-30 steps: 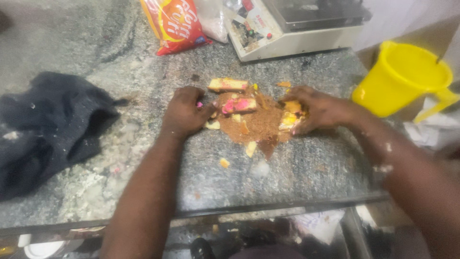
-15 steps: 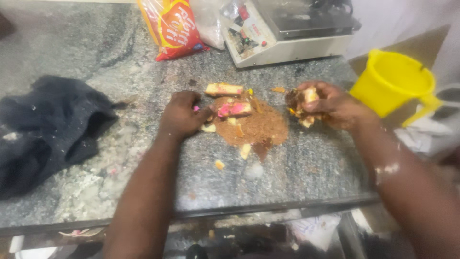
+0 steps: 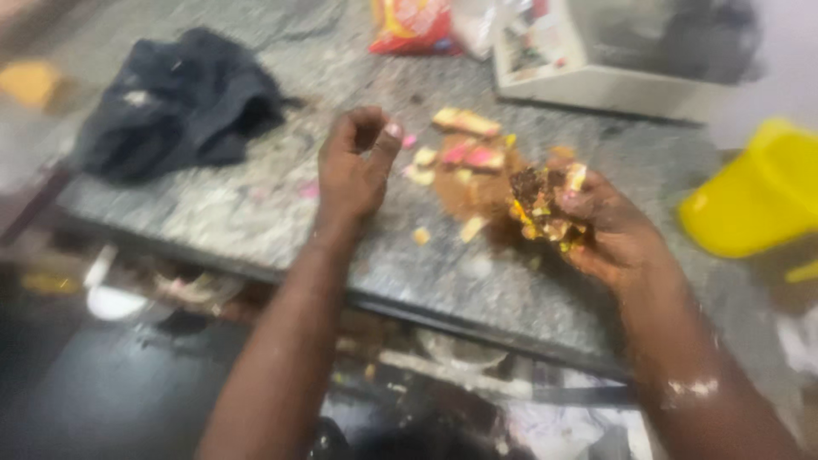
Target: The person crumbles colored food pieces onto a countertop, mixes them with a yellow substance by hand, and then rolls portions of the mixture between their palms.
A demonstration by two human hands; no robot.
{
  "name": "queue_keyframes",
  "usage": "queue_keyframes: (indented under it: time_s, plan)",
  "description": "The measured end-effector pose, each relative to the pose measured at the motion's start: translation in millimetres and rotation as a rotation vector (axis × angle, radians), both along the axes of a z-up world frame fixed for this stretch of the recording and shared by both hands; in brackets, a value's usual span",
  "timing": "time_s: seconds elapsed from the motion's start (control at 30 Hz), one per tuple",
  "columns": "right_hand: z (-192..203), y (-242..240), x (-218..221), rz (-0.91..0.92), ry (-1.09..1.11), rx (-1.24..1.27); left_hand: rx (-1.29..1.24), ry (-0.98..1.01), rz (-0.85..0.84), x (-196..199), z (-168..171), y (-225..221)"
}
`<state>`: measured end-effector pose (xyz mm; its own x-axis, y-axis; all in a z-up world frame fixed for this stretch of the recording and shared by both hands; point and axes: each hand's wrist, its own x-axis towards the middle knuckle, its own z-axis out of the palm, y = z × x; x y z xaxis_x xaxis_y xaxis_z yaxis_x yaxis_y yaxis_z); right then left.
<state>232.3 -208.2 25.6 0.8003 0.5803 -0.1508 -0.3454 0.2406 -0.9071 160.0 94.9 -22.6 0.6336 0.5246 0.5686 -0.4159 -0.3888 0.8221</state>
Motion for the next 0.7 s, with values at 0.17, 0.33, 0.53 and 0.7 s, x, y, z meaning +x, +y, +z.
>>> queue_keyframes:
  time_s: [0.17,0.33,0.53,0.7]
  plan:
    - [-4.9,35.3,-58.7,0.322,-0.087,0.206,-0.345,-0.234,-0.075,-133.8,-13.2,-17.8]
    - [-64.6,62.3,-161.1,0.422,0.141,0.249,-0.119,0.069,0.339,-280.7,-102.0,-2.4]
    - [-251.7,144.4,-242.9,0.525,0.484,-0.027,-0.641,0.716,0.592,-422.2,-260.1,-3.8]
    - [-427.1,209.7,-214.1,0.273,0.669,-0.201,-0.786,0.997,0.679,-523.0,-416.2,-50.3]
